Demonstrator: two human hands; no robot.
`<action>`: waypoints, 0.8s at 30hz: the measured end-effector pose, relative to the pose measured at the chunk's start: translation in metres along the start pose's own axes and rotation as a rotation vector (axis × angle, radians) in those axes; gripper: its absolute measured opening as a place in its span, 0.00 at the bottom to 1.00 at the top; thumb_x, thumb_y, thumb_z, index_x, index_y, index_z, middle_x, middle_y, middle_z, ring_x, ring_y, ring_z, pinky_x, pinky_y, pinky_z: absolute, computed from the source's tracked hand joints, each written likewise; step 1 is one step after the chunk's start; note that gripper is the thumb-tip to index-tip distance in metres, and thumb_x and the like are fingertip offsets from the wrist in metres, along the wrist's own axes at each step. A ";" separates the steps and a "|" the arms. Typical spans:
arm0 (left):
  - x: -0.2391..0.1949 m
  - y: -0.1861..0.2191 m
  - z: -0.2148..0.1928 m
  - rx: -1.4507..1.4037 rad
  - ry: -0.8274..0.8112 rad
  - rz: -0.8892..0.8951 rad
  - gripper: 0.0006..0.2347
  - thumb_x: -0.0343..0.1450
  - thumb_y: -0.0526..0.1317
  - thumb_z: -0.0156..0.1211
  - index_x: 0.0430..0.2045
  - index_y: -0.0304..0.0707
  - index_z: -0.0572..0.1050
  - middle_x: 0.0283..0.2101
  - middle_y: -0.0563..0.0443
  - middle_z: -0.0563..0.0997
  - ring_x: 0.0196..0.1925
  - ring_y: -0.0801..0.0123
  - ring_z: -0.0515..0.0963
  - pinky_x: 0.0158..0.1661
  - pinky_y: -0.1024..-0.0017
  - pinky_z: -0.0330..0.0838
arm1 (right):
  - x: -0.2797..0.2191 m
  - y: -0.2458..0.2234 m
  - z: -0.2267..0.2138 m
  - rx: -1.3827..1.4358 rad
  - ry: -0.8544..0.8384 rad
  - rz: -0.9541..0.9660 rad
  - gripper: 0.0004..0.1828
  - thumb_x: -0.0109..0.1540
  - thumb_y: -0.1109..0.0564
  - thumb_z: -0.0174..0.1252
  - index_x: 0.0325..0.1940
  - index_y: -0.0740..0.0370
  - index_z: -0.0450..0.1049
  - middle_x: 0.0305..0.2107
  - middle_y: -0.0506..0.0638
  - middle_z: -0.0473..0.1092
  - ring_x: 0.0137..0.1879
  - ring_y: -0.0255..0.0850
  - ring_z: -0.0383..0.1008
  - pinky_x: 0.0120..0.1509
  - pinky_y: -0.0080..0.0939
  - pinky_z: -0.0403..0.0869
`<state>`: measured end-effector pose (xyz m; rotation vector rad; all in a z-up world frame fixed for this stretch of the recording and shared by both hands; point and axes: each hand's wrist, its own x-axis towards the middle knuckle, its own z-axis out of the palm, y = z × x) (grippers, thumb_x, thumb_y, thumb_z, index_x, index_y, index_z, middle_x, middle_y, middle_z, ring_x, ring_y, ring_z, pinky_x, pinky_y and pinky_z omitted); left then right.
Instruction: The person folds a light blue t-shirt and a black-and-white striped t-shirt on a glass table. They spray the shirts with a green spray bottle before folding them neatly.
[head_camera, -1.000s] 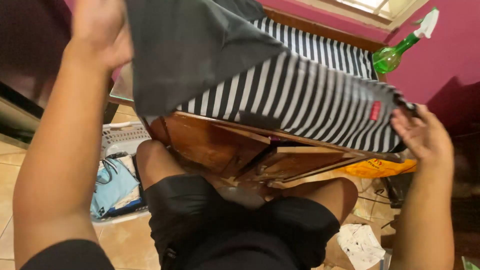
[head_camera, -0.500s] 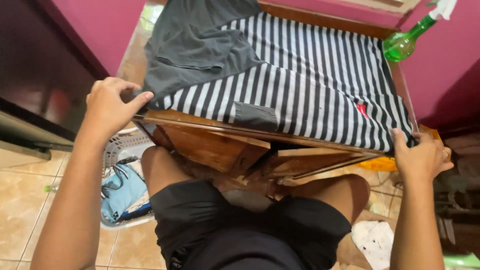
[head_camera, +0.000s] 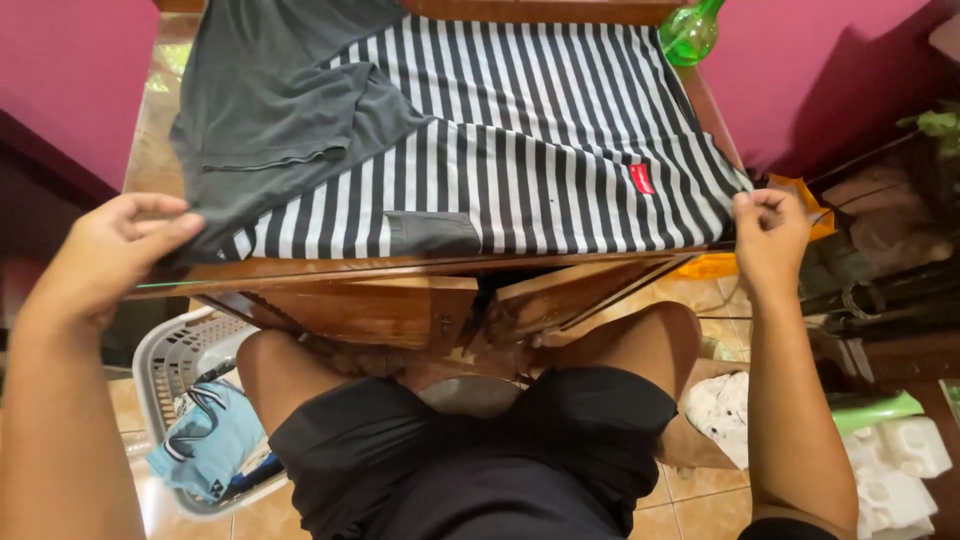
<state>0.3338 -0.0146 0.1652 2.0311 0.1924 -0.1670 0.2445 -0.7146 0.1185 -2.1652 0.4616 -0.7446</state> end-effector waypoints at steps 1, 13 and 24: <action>0.001 -0.001 0.002 -0.002 0.006 0.000 0.14 0.73 0.39 0.65 0.51 0.36 0.74 0.43 0.41 0.82 0.44 0.67 0.80 0.46 0.71 0.72 | -0.002 -0.003 0.001 0.003 -0.003 -0.005 0.06 0.73 0.55 0.60 0.49 0.58 0.71 0.37 0.46 0.70 0.40 0.32 0.68 0.45 0.34 0.70; -0.019 -0.072 -0.029 -0.122 0.121 0.430 0.11 0.77 0.29 0.60 0.52 0.38 0.71 0.25 0.68 0.51 0.29 0.85 0.49 0.36 0.84 0.44 | 0.024 0.075 -0.009 -0.142 0.159 -0.482 0.07 0.73 0.68 0.55 0.55 0.71 0.69 0.48 0.64 0.69 0.50 0.55 0.71 0.58 0.50 0.71; -0.064 -0.025 -0.022 0.125 0.163 0.164 0.10 0.66 0.31 0.74 0.37 0.41 0.79 0.33 0.50 0.83 0.37 0.82 0.76 0.40 0.81 0.71 | 0.019 0.073 -0.008 -0.343 0.123 -0.491 0.09 0.76 0.66 0.52 0.60 0.71 0.67 0.45 0.62 0.73 0.49 0.59 0.74 0.64 0.55 0.53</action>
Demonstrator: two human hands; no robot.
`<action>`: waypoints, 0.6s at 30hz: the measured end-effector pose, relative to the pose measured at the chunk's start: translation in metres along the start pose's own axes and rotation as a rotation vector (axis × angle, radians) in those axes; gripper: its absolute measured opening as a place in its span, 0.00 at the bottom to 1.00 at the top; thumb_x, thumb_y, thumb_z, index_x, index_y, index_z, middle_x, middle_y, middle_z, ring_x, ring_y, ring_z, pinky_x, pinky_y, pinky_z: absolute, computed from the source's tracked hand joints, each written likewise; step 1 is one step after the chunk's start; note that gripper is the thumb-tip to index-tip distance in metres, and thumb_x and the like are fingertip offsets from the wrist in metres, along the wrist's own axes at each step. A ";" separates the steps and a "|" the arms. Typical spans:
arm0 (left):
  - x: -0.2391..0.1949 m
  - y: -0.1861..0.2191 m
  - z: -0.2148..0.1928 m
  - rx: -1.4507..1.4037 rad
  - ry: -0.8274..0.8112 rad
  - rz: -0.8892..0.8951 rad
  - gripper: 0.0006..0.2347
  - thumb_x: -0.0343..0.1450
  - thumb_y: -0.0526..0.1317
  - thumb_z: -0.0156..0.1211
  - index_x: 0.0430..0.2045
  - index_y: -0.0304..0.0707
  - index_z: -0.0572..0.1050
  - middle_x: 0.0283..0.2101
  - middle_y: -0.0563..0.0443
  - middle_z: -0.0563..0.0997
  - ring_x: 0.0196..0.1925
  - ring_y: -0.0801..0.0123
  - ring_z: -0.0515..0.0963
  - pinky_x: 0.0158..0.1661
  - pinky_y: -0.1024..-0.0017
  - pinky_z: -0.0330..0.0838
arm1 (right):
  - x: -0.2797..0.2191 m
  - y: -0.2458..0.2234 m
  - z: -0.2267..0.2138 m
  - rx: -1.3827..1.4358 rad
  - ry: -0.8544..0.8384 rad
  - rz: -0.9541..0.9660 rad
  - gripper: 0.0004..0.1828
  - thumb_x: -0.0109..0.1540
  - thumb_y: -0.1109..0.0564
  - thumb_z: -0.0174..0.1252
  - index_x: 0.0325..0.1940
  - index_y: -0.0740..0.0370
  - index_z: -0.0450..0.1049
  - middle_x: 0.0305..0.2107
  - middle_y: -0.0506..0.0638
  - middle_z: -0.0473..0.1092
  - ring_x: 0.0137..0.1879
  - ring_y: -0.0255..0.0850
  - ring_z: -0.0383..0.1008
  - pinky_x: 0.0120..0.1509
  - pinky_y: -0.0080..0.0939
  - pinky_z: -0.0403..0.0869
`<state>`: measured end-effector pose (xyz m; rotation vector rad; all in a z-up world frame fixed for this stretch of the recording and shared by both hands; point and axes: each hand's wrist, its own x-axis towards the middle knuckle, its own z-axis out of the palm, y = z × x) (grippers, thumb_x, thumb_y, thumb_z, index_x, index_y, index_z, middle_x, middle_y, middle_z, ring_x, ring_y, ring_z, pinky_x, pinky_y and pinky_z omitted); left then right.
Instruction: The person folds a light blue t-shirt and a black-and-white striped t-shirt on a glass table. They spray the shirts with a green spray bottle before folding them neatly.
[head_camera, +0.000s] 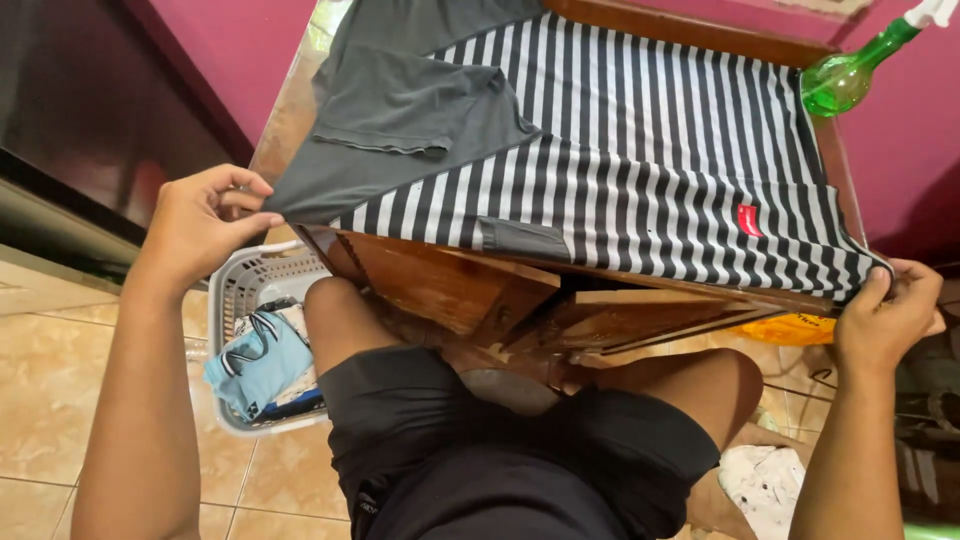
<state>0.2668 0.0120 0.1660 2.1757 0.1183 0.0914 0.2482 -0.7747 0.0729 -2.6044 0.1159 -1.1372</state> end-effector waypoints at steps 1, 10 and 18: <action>0.000 -0.004 0.000 -0.002 0.000 0.000 0.10 0.66 0.31 0.74 0.37 0.41 0.79 0.33 0.50 0.83 0.37 0.82 0.76 0.40 0.81 0.71 | 0.001 -0.003 0.000 -0.002 0.000 -0.002 0.09 0.76 0.66 0.52 0.60 0.71 0.67 0.45 0.62 0.73 0.49 0.59 0.74 0.64 0.55 0.53; 0.000 -0.031 0.010 -0.063 0.124 0.266 0.10 0.69 0.29 0.76 0.39 0.34 0.79 0.36 0.55 0.80 0.34 0.83 0.68 0.39 0.83 0.66 | -0.003 0.001 -0.006 -0.005 0.034 0.029 0.10 0.75 0.66 0.56 0.60 0.69 0.67 0.43 0.59 0.73 0.47 0.55 0.75 0.67 0.57 0.51; -0.015 -0.001 -0.005 0.097 0.080 0.236 0.08 0.69 0.27 0.70 0.39 0.33 0.80 0.42 0.48 0.85 0.45 0.74 0.84 0.49 0.80 0.75 | 0.011 -0.005 -0.031 -0.057 -0.236 0.187 0.19 0.75 0.58 0.58 0.68 0.68 0.65 0.40 0.55 0.71 0.50 0.55 0.73 0.67 0.61 0.50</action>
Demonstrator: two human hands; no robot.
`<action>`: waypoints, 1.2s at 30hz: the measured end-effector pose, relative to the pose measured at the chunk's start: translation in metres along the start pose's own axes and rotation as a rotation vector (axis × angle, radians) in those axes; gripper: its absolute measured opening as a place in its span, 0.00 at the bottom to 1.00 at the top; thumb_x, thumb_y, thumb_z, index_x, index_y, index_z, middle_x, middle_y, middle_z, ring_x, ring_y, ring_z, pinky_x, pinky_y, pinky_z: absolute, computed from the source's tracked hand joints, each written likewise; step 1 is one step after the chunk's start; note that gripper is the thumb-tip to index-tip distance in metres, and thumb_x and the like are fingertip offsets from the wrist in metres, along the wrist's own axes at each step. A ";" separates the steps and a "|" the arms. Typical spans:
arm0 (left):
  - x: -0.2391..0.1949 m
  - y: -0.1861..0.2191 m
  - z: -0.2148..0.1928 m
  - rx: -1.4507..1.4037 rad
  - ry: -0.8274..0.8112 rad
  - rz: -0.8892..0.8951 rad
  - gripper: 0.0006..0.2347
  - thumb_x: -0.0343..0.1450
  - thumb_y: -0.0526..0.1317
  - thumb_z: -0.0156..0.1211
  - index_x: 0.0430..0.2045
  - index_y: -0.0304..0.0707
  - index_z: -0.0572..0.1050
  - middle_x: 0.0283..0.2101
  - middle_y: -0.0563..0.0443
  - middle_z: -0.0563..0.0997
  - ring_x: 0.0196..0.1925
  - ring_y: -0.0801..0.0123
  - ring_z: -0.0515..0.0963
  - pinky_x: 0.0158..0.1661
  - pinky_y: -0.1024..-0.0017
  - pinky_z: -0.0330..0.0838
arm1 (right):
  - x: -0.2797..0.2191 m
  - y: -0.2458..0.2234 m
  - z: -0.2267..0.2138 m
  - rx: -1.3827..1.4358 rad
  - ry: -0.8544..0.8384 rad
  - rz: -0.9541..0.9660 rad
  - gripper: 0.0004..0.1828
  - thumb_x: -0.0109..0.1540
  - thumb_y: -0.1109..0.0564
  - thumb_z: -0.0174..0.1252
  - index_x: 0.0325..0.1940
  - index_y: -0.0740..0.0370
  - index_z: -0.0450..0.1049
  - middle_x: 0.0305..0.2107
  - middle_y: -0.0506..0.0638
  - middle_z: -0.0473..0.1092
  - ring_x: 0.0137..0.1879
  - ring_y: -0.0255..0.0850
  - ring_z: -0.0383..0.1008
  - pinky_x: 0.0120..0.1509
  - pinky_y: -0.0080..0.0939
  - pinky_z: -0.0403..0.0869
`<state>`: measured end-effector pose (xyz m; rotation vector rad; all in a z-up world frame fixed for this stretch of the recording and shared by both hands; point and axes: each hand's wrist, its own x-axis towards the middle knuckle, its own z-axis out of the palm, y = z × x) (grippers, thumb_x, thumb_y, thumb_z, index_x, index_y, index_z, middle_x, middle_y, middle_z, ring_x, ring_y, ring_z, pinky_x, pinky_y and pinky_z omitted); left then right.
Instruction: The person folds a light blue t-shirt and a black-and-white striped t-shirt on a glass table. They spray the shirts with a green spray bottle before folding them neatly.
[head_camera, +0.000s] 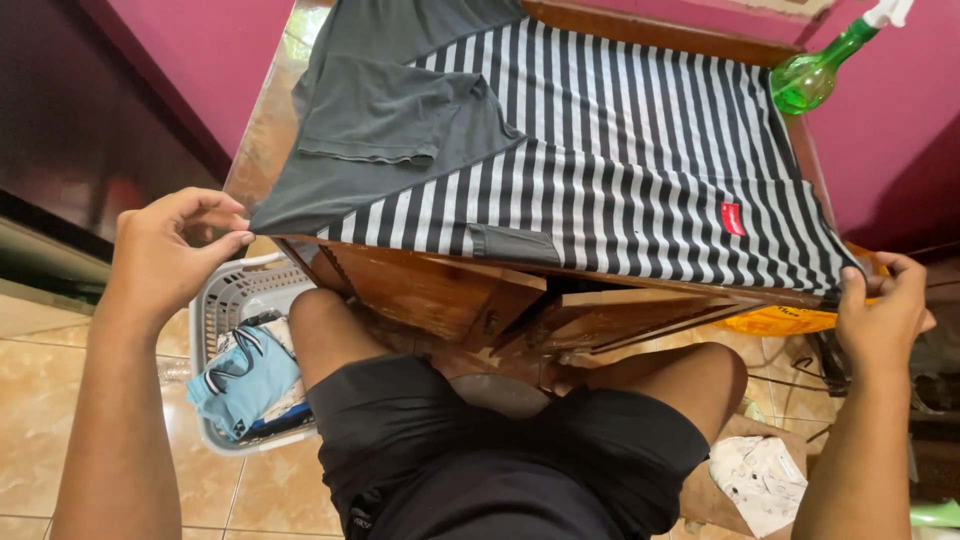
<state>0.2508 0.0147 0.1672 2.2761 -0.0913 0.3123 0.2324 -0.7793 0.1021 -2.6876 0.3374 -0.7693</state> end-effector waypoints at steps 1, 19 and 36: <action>0.002 0.006 -0.002 -0.001 0.001 0.003 0.08 0.69 0.27 0.70 0.39 0.33 0.80 0.42 0.48 0.85 0.45 0.74 0.84 0.49 0.80 0.75 | 0.000 0.000 -0.001 0.000 0.003 0.000 0.19 0.75 0.58 0.58 0.68 0.68 0.65 0.40 0.55 0.71 0.50 0.55 0.73 0.67 0.61 0.50; 0.096 0.045 0.081 1.071 -0.044 -0.051 0.25 0.69 0.64 0.57 0.49 0.48 0.78 0.53 0.43 0.80 0.55 0.49 0.75 0.46 0.52 0.68 | -0.046 -0.199 -0.021 0.003 0.143 -0.331 0.24 0.72 0.49 0.57 0.66 0.67 0.68 0.60 0.62 0.69 0.68 0.60 0.65 0.75 0.70 0.46; 0.120 0.038 0.115 0.794 0.162 0.671 0.03 0.69 0.33 0.61 0.31 0.42 0.74 0.35 0.54 0.79 0.40 0.59 0.77 0.37 0.63 0.68 | -0.116 -0.145 -0.033 0.143 0.348 -0.265 0.10 0.73 0.71 0.59 0.59 0.79 0.73 0.55 0.70 0.71 0.65 0.63 0.69 0.73 0.60 0.69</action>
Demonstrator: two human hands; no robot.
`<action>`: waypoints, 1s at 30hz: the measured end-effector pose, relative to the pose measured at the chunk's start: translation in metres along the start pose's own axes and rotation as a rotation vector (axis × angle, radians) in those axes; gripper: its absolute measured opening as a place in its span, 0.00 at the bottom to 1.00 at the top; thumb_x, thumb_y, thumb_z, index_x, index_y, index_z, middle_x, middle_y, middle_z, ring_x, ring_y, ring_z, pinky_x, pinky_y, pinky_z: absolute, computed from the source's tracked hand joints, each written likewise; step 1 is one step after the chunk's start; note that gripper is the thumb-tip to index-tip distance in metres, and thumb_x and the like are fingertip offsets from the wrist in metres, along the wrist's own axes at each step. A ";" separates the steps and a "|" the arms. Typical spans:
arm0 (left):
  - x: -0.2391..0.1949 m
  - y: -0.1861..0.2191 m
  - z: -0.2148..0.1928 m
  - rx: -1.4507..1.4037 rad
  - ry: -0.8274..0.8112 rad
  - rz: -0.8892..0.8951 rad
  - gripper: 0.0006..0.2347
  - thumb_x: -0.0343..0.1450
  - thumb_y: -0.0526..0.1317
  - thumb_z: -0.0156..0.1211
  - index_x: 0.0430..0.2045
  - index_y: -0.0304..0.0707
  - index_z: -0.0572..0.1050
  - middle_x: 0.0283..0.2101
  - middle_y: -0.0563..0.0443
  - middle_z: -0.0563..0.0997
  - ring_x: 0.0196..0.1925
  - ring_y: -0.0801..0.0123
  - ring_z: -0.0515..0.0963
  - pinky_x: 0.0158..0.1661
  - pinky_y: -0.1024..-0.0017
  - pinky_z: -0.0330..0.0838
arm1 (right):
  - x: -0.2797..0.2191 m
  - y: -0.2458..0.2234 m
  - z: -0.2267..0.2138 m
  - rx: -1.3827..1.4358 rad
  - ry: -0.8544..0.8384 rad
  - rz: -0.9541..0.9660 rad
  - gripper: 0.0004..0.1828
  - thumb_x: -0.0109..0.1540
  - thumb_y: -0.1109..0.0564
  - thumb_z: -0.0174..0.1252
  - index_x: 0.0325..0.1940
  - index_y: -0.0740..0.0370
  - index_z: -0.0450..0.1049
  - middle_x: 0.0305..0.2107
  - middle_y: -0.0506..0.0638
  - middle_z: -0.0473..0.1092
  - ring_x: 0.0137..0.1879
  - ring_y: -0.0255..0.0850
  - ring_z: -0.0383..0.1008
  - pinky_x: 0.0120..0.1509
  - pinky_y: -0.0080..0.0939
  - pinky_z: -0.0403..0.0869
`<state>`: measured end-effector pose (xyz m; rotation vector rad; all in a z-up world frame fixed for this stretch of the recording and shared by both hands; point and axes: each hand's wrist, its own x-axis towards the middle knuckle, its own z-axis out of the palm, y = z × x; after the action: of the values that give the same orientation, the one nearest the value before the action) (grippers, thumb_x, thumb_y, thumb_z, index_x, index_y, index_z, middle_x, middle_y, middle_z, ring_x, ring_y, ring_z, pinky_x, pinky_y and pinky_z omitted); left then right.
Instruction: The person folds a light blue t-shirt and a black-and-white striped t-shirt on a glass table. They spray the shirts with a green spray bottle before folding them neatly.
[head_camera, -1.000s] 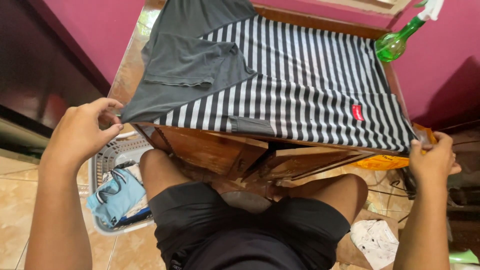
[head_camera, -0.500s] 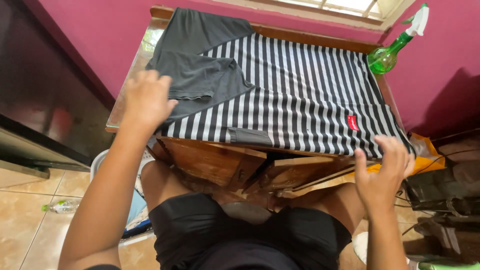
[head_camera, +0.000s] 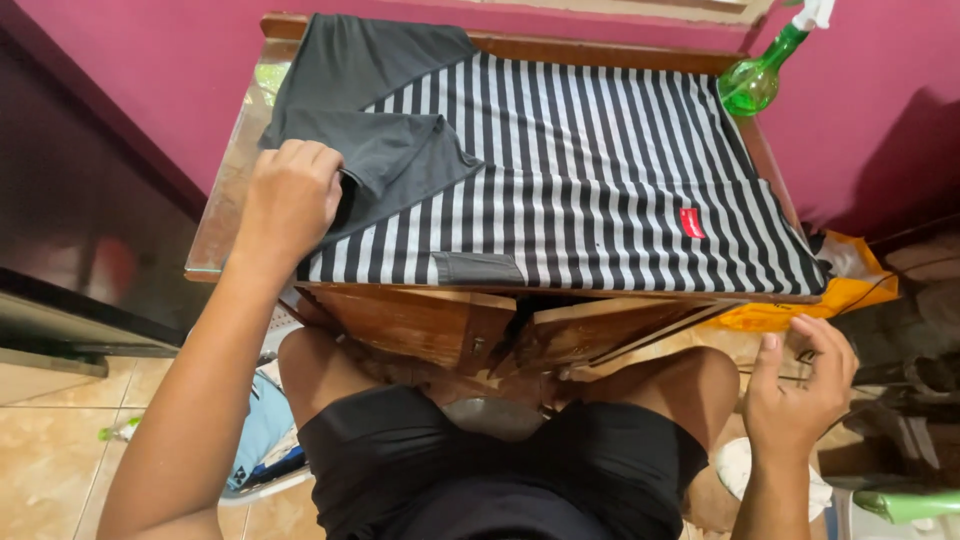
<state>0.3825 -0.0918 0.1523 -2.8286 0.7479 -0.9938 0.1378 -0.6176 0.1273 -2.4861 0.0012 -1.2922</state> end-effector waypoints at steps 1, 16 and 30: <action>-0.002 0.003 -0.007 -0.001 -0.004 0.003 0.03 0.69 0.33 0.61 0.31 0.42 0.74 0.35 0.54 0.79 0.40 0.59 0.77 0.37 0.63 0.68 | 0.000 0.000 0.001 -0.001 -0.002 0.005 0.10 0.73 0.71 0.59 0.59 0.79 0.73 0.55 0.70 0.71 0.65 0.63 0.69 0.73 0.60 0.69; -0.065 0.031 -0.016 -0.140 0.145 -0.046 0.03 0.72 0.41 0.58 0.34 0.46 0.75 0.37 0.52 0.78 0.47 0.62 0.80 0.49 0.67 0.72 | 0.022 -0.127 0.087 0.455 0.044 -0.162 0.06 0.63 0.62 0.65 0.44 0.62 0.78 0.41 0.53 0.76 0.52 0.55 0.75 0.64 0.54 0.69; -0.080 0.042 -0.028 -0.350 0.288 -0.089 0.06 0.78 0.41 0.53 0.36 0.41 0.74 0.34 0.50 0.76 0.44 0.58 0.80 0.51 0.63 0.72 | 0.035 -0.289 0.225 0.191 -0.196 -0.284 0.34 0.50 0.38 0.71 0.53 0.57 0.73 0.37 0.51 0.71 0.46 0.49 0.72 0.54 0.50 0.62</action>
<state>0.2939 -0.0893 0.1200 -3.0690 0.9088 -1.4376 0.2936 -0.2837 0.1218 -2.4971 -0.5145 -1.0841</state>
